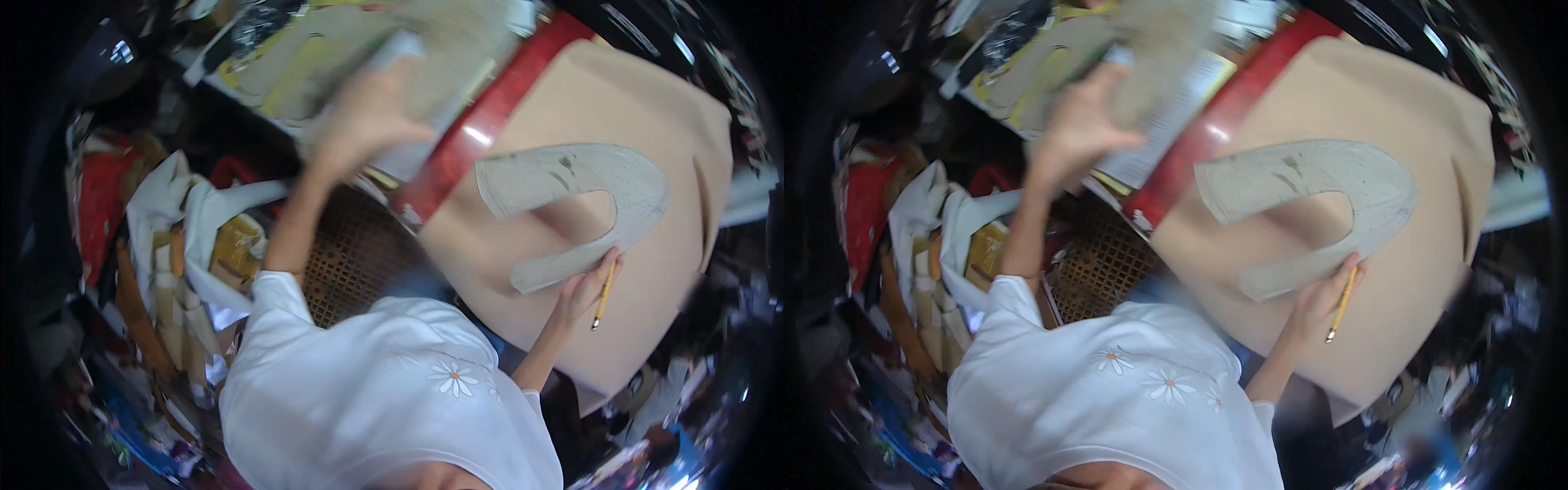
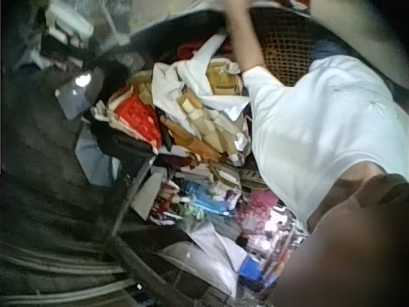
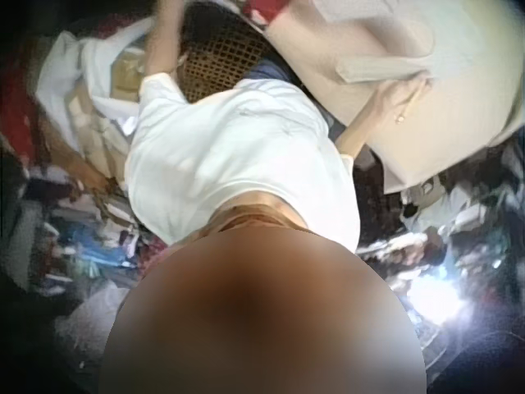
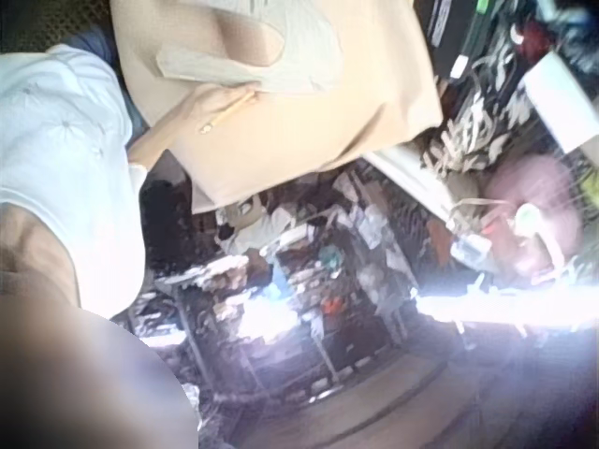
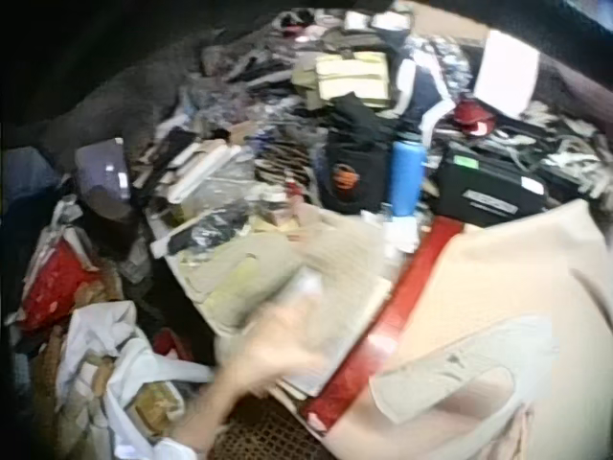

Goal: The person places a U-shaped pattern on a large sheet of beige material and traces its outline with a pencil. They repeat this process multiple times, repositioning the pattern and tracing new outlines. Finally, they use scissors to cut along one of the traced lines.

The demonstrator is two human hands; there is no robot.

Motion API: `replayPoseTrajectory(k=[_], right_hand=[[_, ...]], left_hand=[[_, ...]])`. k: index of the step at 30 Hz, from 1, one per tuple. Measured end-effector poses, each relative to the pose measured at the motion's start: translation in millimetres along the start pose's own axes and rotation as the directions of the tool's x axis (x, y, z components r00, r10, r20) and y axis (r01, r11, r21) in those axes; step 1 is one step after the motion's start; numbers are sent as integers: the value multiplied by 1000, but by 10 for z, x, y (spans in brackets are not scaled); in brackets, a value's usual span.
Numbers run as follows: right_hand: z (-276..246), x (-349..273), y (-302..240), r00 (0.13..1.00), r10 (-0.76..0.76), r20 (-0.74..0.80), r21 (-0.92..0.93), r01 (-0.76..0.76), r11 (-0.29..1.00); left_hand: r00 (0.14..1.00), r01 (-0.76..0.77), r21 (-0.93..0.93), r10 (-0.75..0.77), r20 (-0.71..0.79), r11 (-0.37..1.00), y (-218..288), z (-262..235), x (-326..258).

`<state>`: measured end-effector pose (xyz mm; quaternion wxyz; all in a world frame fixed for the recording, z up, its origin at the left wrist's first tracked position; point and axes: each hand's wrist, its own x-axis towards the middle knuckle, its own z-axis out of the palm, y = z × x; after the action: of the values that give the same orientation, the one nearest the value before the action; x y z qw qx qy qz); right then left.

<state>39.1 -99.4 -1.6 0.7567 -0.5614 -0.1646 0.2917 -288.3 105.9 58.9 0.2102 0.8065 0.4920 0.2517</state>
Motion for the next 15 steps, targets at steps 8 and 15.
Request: replayPoseTrajectory(k=[8, 15], right_hand=[[-2556, 493, -867, 981, 39, -189, -73, -53, 996], [-2778, 726, -920, 975, 25, -219, -228, -76, 971]], left_hand=[[954, 226, 603, -298, 21, 765, -1790, 44, 764], [961, 20, 81, -42, 273, 996, -926, 1001, 673]])
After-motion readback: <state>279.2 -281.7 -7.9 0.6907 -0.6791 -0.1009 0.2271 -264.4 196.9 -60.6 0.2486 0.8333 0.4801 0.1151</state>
